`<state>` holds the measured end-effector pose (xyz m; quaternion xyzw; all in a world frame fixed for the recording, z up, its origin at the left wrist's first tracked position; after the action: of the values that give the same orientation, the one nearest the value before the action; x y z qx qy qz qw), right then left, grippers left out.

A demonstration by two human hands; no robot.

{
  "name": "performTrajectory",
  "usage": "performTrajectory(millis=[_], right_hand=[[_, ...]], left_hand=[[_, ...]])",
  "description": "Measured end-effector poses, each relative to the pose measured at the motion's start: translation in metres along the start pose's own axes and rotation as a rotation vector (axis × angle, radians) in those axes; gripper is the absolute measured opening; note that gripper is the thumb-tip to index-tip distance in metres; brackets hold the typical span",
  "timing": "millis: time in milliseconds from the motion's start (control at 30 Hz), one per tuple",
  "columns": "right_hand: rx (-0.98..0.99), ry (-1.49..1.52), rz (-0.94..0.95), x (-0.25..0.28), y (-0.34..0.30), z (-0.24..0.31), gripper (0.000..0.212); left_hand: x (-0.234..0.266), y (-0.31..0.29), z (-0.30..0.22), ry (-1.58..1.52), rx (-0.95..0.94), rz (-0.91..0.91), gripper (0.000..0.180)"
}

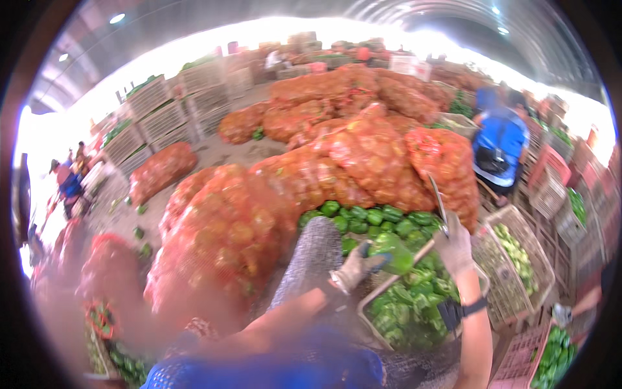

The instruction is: The person prepares green bell peppers by hand and using a knife, removing seeds and cores, and placing processed pieces into a plastic bin.

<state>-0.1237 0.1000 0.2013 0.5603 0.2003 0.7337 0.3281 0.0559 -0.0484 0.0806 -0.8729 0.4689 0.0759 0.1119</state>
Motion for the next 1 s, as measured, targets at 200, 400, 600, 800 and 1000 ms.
performTrajectory(millis=[200,400,600,800,1000], right_hand=[[-0.107,0.193,0.100,-0.060,-0.057,0.007,0.043],[-0.056,0.210,0.118,-0.066,-0.069,0.042,0.044],[-0.152,0.204,0.101,-0.071,-0.097,0.031,0.043],[-0.353,0.286,0.178,-0.068,-0.107,0.038,0.058],[-0.410,0.272,0.045,-0.052,-0.131,0.027,0.067]], left_hand=[[0.009,0.002,-0.001,-0.217,0.091,-0.007,0.046],[0.021,0.013,0.014,-0.221,0.015,-0.072,0.049],[0.003,-0.001,-0.002,0.095,-0.217,-0.010,0.034],[-0.008,0.022,0.026,-0.094,-0.065,0.058,0.042],[-0.036,0.027,0.039,-0.002,0.019,0.117,0.048]])
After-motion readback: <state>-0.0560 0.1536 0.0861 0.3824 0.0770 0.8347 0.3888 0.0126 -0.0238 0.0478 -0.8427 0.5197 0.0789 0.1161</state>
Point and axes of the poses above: each hand's wrist, its own y-axis towards the middle knuckle, its own x-axis out of the back of the hand, z = x × y, the point moved 4 cm from there along y, towards the middle knuckle, and after that the axes turned 12 degrees about x, right-handed, at the moved point
